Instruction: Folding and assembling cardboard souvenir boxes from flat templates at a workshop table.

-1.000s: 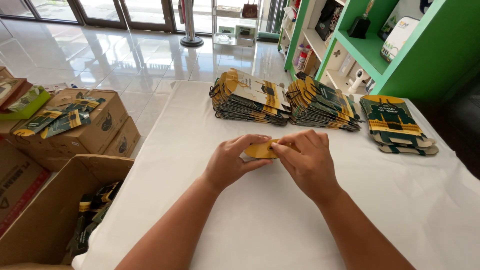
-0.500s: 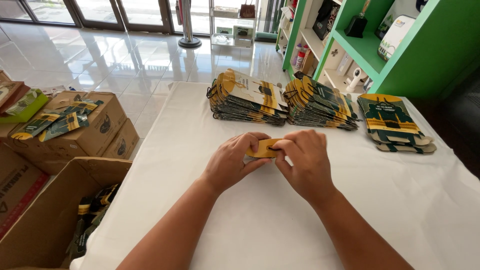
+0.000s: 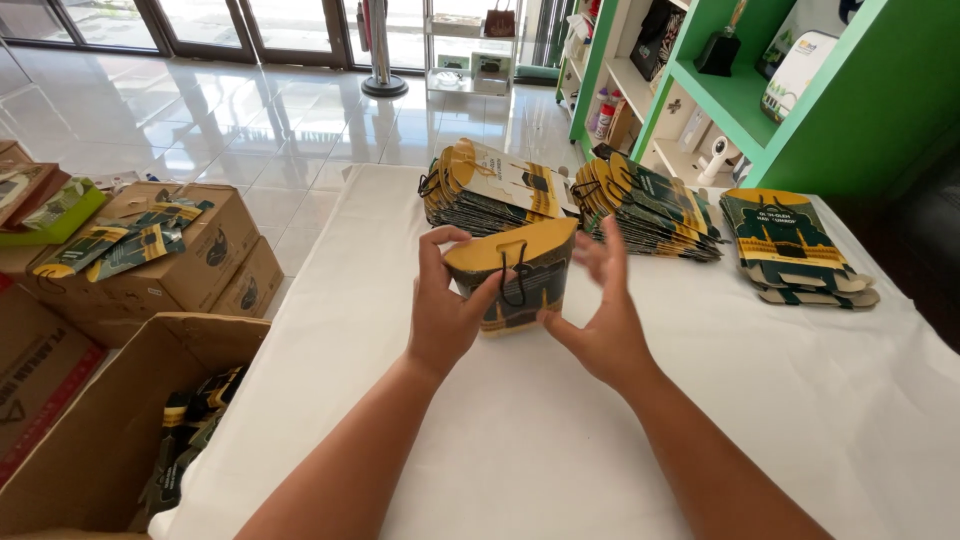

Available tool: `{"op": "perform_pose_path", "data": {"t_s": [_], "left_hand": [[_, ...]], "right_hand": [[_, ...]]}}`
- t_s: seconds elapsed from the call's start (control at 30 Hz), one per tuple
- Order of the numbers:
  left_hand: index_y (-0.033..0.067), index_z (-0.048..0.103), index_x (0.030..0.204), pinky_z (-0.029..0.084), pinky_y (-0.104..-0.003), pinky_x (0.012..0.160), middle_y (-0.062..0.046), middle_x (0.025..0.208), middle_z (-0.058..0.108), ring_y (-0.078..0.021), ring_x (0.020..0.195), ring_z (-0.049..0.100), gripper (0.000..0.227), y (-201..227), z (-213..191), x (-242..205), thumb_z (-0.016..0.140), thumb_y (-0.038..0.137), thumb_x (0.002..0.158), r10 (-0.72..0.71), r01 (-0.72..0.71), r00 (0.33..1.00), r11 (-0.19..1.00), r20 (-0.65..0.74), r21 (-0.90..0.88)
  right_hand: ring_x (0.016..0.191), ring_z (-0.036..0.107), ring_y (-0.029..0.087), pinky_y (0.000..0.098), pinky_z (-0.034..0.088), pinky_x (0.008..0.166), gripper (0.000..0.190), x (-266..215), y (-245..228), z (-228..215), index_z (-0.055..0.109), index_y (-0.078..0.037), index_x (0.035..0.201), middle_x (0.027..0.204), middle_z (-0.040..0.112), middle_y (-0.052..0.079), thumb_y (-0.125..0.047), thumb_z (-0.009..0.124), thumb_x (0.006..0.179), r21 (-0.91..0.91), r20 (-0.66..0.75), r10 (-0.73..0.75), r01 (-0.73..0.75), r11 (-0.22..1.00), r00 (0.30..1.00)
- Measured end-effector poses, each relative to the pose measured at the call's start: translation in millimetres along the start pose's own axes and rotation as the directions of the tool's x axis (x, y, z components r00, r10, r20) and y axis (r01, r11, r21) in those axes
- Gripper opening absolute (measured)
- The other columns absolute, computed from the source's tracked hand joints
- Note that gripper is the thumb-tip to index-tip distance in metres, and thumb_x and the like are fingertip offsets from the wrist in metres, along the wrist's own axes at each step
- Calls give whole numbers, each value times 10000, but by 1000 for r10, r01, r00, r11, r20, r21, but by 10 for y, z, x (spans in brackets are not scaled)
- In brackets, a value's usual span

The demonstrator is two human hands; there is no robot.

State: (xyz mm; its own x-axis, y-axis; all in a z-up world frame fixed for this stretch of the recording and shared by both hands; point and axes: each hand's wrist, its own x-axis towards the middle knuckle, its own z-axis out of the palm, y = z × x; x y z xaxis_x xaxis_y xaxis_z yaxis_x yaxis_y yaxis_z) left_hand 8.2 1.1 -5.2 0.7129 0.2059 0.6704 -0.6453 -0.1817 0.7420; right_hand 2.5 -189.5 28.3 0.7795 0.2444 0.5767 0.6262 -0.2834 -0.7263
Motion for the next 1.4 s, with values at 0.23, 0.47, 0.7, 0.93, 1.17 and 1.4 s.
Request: {"op": "perform_pose_path", "data": {"t_s": [0.23, 0.47, 0.7, 0.93, 1.17, 1.4], "left_hand": [[-12, 303, 1546, 331, -526, 1182, -270, 1509, 481, -386, 1449, 418, 792, 194, -7, 38, 523, 527, 1009, -459, 426, 840, 888, 290, 172], [78, 329, 1524, 361, -595, 1156, -266, 1449, 526, -442, 1391, 465, 682, 145, -28, 16, 508, 497, 1016, -444, 405, 852, 895, 279, 187], [136, 600, 1208, 539, -347, 751, -51, 1087, 497, -237, 904, 560, 393, -118, 67, 17, 786, 181, 864, 191, -175, 980, 960, -54, 218], [80, 478, 1353, 389, -611, 1107, -234, 1533, 364, -464, 1401, 408, 790, 34, 224, -128, 883, 397, 754, 23, -16, 992, 998, 121, -59], [43, 297, 1512, 559, -468, 978, -221, 1327, 601, -312, 1189, 644, 686, -190, 263, -182, 674, 95, 941, -145, 223, 968, 869, 205, -442], [45, 520, 1451, 566, -484, 982, -229, 1275, 688, -378, 1177, 678, 499, 107, 221, -157, 604, 218, 991, -347, 389, 897, 914, 275, -113]], "right_hand": [[1178, 684, 264, 388, 528, 1032, 513, 52, 783, 86, 595, -45, 1334, 1216, 727, 131, -68, 795, 862, 140, 217, 392, -425, 894, 894], [1106, 702, 223, 356, 558, 980, 459, 37, 712, 95, 629, -57, 1274, 1143, 741, 108, -85, 815, 855, 158, 201, 380, -412, 897, 903], [1159, 694, 331, 437, 525, 1026, 562, -3, 591, 95, 575, -58, 1320, 1183, 728, 170, -264, 826, 861, -50, 27, 333, -331, 942, 943], [1116, 672, 409, 486, 562, 926, 645, -106, 298, 178, 479, 26, 1358, 1158, 647, 248, -471, 626, 974, -200, -8, -119, 115, 973, 993], [1321, 477, 415, 542, 399, 1103, 431, -82, 264, 135, 518, -33, 1427, 1387, 496, 198, -231, 470, 1047, -254, -93, -376, 343, 904, 922], [1163, 644, 294, 489, 468, 1054, 459, -51, 361, 100, 523, -33, 1402, 1169, 664, 158, -328, 468, 1055, 260, -84, 190, -162, 952, 978]]}}
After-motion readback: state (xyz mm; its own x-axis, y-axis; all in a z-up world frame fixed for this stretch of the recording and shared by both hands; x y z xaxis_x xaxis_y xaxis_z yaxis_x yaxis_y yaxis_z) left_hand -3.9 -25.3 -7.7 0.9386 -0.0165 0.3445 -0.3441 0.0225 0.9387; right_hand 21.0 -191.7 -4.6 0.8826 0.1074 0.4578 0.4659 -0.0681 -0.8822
